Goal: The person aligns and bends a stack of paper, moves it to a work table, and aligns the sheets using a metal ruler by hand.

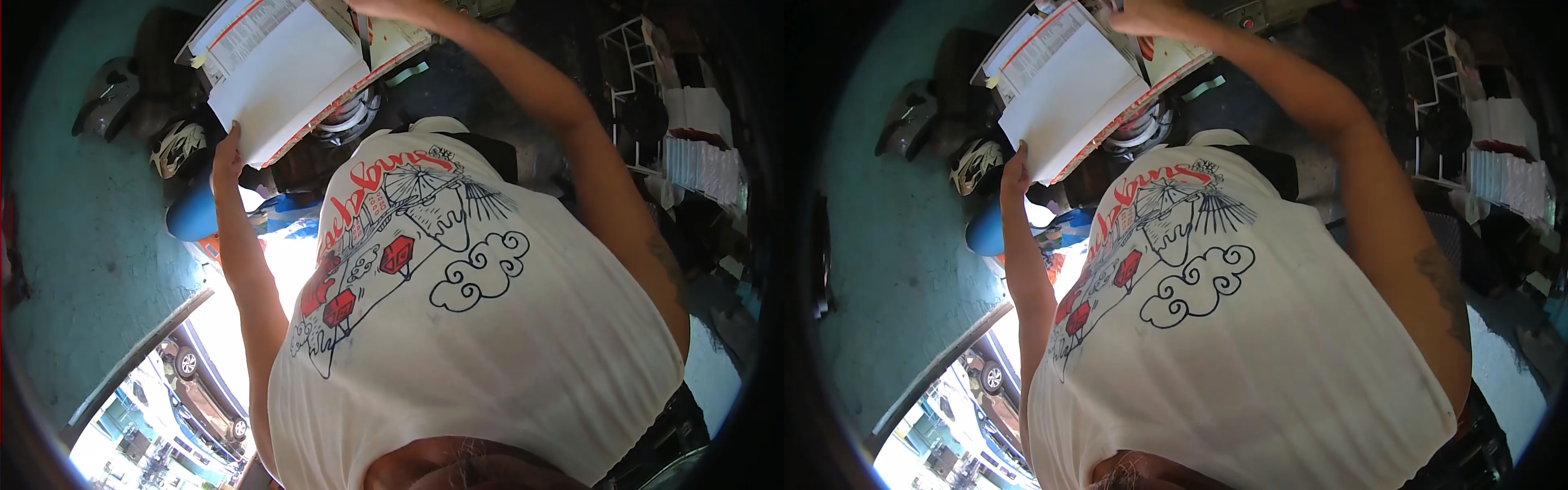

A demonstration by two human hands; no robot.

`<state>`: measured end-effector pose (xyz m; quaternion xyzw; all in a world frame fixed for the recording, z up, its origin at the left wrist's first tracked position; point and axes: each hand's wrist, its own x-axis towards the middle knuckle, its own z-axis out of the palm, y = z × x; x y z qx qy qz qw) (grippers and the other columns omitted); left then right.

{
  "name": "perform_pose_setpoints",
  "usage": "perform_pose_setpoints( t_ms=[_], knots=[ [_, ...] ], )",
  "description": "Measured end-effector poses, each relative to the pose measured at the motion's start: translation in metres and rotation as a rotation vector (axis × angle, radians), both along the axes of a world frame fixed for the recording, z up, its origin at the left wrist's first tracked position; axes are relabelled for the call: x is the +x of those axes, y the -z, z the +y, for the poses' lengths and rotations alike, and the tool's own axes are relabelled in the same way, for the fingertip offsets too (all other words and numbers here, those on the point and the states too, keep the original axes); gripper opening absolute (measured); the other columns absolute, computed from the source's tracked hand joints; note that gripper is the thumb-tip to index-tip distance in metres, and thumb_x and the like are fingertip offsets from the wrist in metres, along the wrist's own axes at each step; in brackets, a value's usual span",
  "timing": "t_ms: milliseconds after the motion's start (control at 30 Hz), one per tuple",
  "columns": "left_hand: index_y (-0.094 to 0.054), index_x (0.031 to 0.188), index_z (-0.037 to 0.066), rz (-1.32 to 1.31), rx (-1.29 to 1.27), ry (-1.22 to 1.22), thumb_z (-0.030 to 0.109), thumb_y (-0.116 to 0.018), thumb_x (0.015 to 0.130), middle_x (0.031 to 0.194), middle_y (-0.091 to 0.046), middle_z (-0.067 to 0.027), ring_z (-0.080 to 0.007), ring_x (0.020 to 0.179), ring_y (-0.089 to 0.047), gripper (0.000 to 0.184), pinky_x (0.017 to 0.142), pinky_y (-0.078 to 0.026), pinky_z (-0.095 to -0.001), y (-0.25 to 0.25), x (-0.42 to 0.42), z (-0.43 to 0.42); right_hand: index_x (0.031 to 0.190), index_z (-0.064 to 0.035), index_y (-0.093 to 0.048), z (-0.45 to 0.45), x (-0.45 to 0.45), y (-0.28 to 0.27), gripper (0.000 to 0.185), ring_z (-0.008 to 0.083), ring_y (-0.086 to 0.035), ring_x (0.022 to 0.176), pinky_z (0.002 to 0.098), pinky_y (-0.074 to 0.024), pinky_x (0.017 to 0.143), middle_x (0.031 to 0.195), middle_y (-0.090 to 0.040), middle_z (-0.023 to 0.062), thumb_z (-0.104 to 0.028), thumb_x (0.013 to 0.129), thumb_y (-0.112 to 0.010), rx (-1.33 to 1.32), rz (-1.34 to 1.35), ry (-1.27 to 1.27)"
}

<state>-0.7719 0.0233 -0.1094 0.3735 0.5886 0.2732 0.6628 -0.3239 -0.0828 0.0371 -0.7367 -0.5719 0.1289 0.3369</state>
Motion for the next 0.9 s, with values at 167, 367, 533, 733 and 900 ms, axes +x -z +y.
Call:
perform_pose_setpoints(
  t_ms=[167, 367, 533, 733, 900],
  knots=[
    [-0.048, 0.131, -0.006, -0.017, -0.016, 0.039, 0.040, -0.057, 0.097, 0.130, -0.056, -0.0177, -0.0264, 0.121, -0.054, 0.058, 0.102, -0.044, -0.0413, -0.024, 0.016, -0.010, 0.083, 0.0042, -0.065, 0.027, -0.010, 0.113, 0.050, 0.0257, -0.067, 0.057, 0.0385, -0.0567, 0.065, 0.064, -0.066, 0.0120, -0.040, 0.096, -0.045, -0.280, 0.030, -0.179],
    [-0.044, 0.134, -0.005, 0.014, -0.043, 0.064, 0.042, -0.055, 0.097, 0.135, -0.052, -0.0173, -0.0260, 0.122, -0.053, 0.061, 0.104, -0.042, -0.0402, -0.028, 0.023, -0.012, 0.103, 0.0054, -0.060, 0.096, -0.029, 0.199, 0.056, 0.0287, -0.067, 0.054, 0.0383, -0.0583, 0.071, 0.075, -0.068, 0.0156, -0.044, 0.100, -0.034, -0.069, -0.352, -0.322],
    [-0.044, 0.135, -0.004, -0.027, 0.008, 0.065, 0.044, -0.054, 0.097, 0.133, -0.053, -0.0158, -0.0264, 0.121, -0.053, 0.061, 0.104, -0.042, -0.0401, -0.023, 0.022, -0.011, 0.125, 0.0031, -0.055, 0.080, -0.034, 0.156, 0.066, 0.0345, -0.069, 0.061, 0.0415, -0.0580, 0.081, 0.101, -0.067, 0.0214, -0.051, 0.101, -0.026, -0.426, 0.095, -0.392],
    [-0.044, 0.135, -0.003, -0.018, -0.025, 0.079, 0.045, -0.052, 0.097, 0.133, -0.053, -0.0158, -0.0264, 0.121, -0.054, 0.061, 0.104, -0.042, -0.0407, -0.037, 0.030, -0.018, 0.136, -0.0001, -0.047, 0.043, -0.044, 0.115, 0.069, 0.0422, -0.065, 0.087, 0.0486, -0.0557, 0.087, 0.124, -0.056, 0.0266, -0.055, 0.099, -0.027, -0.418, 0.431, -0.226],
    [-0.045, 0.135, -0.002, -0.012, 0.017, 0.086, 0.044, -0.052, 0.098, 0.132, -0.054, -0.0156, -0.0262, 0.121, -0.054, 0.060, 0.104, -0.042, -0.0410, -0.034, 0.029, -0.017, 0.139, 0.0008, -0.042, 0.042, -0.045, 0.110, 0.069, 0.0471, -0.054, 0.108, 0.0547, -0.0507, 0.094, 0.135, -0.046, 0.0275, -0.054, 0.099, -0.029, -0.394, 0.572, -0.196]
  ],
)
